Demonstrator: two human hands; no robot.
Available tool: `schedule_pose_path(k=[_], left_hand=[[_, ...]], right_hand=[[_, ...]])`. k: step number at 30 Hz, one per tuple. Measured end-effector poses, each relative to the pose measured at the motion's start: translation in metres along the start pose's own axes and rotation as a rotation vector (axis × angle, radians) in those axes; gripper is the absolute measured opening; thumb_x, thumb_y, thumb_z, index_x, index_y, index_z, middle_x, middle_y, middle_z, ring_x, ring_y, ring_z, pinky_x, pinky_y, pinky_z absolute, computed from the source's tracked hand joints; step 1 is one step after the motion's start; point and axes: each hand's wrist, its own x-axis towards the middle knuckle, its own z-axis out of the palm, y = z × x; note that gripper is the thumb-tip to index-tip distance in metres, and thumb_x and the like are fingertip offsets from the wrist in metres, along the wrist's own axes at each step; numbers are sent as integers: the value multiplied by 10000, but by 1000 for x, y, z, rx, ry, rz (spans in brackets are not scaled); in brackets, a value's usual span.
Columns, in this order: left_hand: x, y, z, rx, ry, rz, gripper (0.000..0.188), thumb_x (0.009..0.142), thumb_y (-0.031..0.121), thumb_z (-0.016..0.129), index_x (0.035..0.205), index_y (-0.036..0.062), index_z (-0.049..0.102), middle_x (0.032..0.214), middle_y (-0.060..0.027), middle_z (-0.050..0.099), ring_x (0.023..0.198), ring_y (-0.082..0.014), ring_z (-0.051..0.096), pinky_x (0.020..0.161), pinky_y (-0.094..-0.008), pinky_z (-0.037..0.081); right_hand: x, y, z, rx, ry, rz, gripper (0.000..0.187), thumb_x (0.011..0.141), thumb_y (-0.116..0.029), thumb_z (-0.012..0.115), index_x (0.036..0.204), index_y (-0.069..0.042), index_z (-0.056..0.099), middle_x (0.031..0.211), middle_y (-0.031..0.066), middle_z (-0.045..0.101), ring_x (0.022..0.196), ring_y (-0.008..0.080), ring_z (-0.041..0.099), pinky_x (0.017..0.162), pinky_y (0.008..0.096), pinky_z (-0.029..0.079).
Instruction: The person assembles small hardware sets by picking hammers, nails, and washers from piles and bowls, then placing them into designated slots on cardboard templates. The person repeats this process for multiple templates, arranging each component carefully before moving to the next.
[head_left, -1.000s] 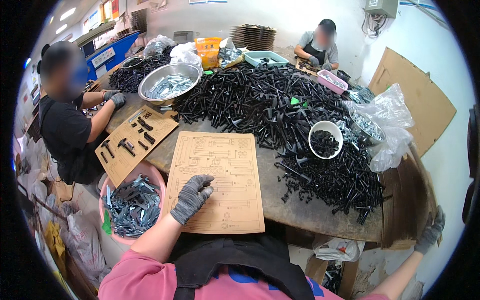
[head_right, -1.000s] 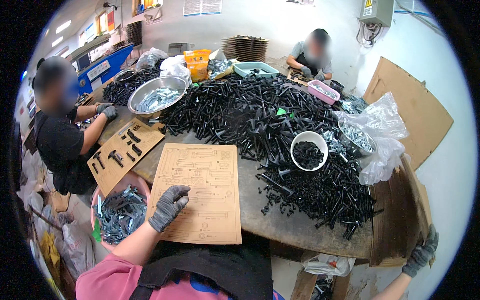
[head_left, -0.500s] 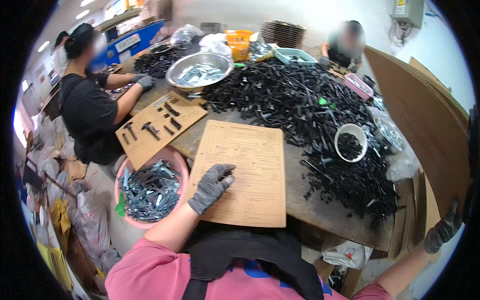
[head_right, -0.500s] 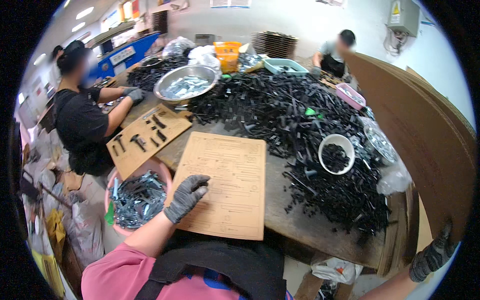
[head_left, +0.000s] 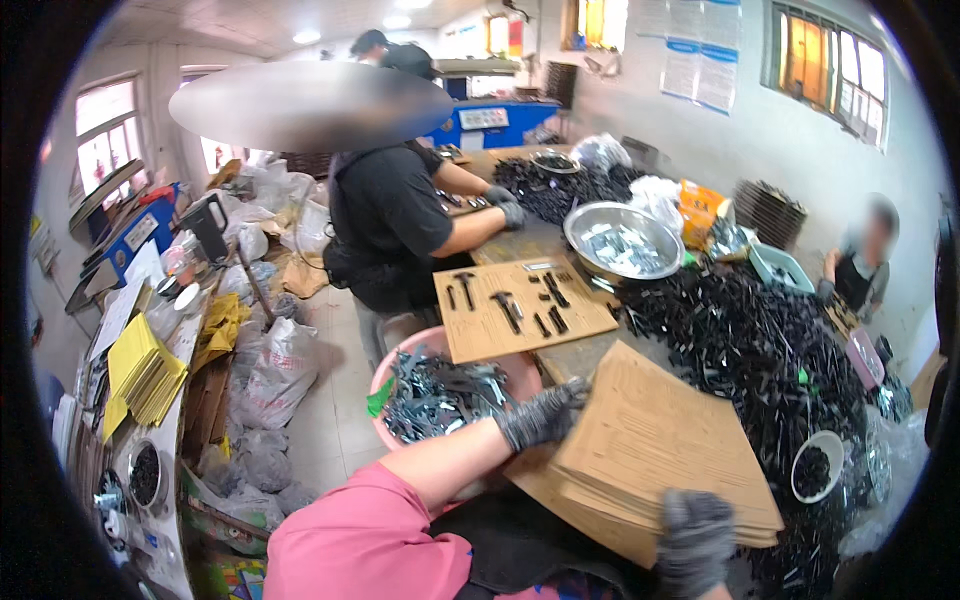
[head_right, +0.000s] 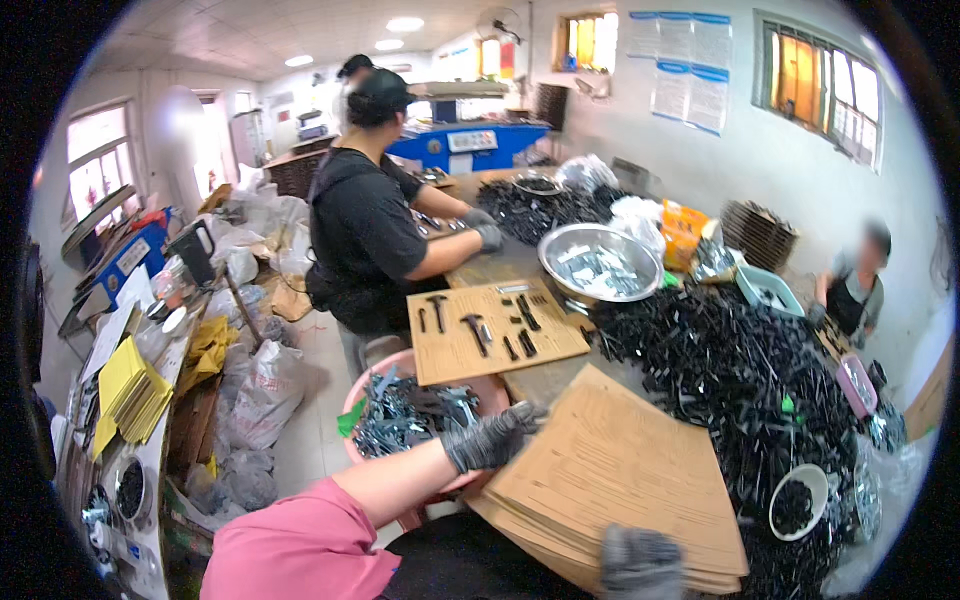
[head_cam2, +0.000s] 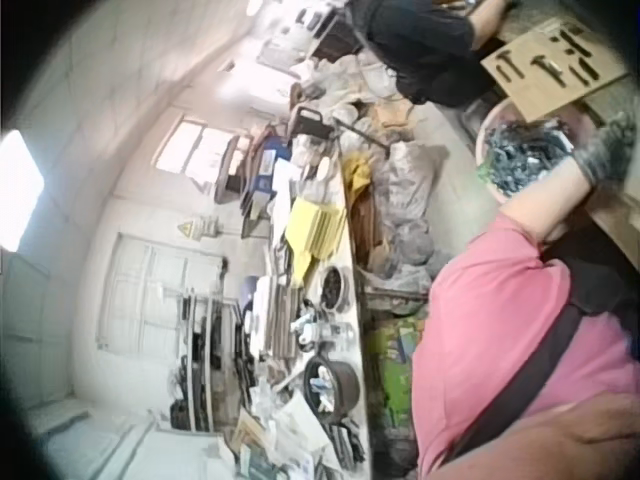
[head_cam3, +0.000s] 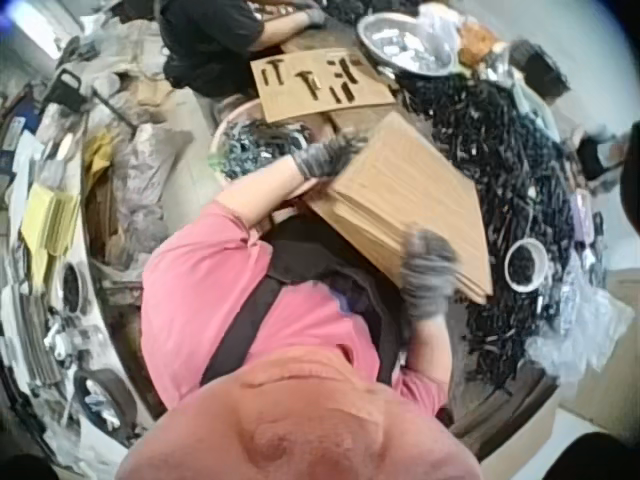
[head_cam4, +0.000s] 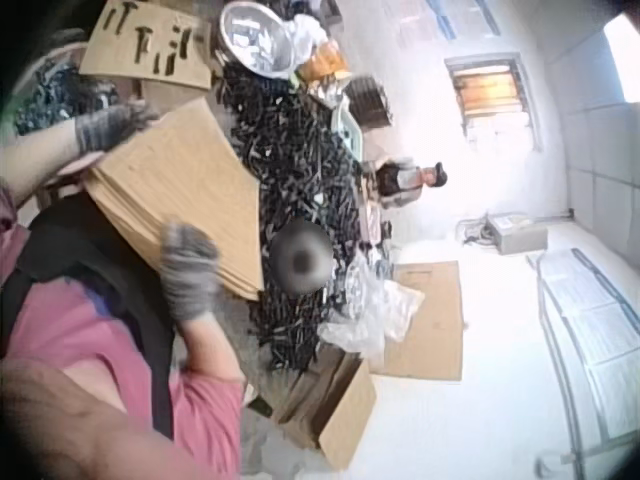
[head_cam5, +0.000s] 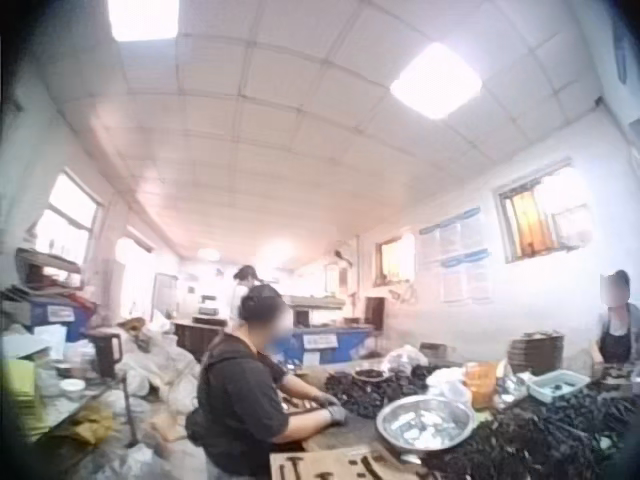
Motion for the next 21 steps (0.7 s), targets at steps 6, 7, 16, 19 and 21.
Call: schedule_pose_path(k=[6, 7, 16, 19, 21], left_hand=[[27, 21, -41, 994, 36, 59, 462, 748, 117, 548, 1175, -34, 457, 1095, -108, 547, 994, -191, 483, 879, -297, 377], [29, 18, -59, 1110, 38, 137, 462, 747, 119, 542, 1178, -25, 456, 1078, -129, 557, 975, -210, 506, 864, -299, 390], [15, 1, -70, 1165, 245, 100, 456, 786, 170, 575, 1182, 6, 420, 1005, -138, 558, 895, -200, 533, 793, -300, 428], [17, -27, -90, 984, 81, 106, 570, 785, 83, 549, 1283, 9, 283, 1175, -126, 465, 1082, -200, 421, 920, -290, 341], [15, -23, -78, 978, 56, 103, 580, 769, 70, 562, 1278, 6, 293, 1182, -132, 462, 1087, -202, 420, 921, -289, 341]], right_hand=[[5, -31, 75, 285, -200, -98, 493, 637, -308, 617, 1056, -66, 528, 822, 68, 526, 763, 221, 522, 646, 334, 412], [13, -30, 69, 381, -434, -70, 477, 659, -316, 632, 1049, -58, 541, 882, 95, 555, 819, 245, 535, 711, 351, 426], [-76, 83, 114, 311, -554, 1207, 527, 784, -367, 536, 1186, -37, 448, 1114, 193, 525, 1024, 323, 502, 875, 378, 397], [-86, 80, 144, 515, -493, 1322, 586, 796, -362, 530, 1260, -50, 358, 1162, 207, 494, 1053, 310, 493, 885, 355, 388], [-75, 75, 147, 521, -580, 1337, 675, 804, -432, 485, 1330, -80, 250, 1208, 212, 461, 1102, 342, 456, 921, 379, 362]])
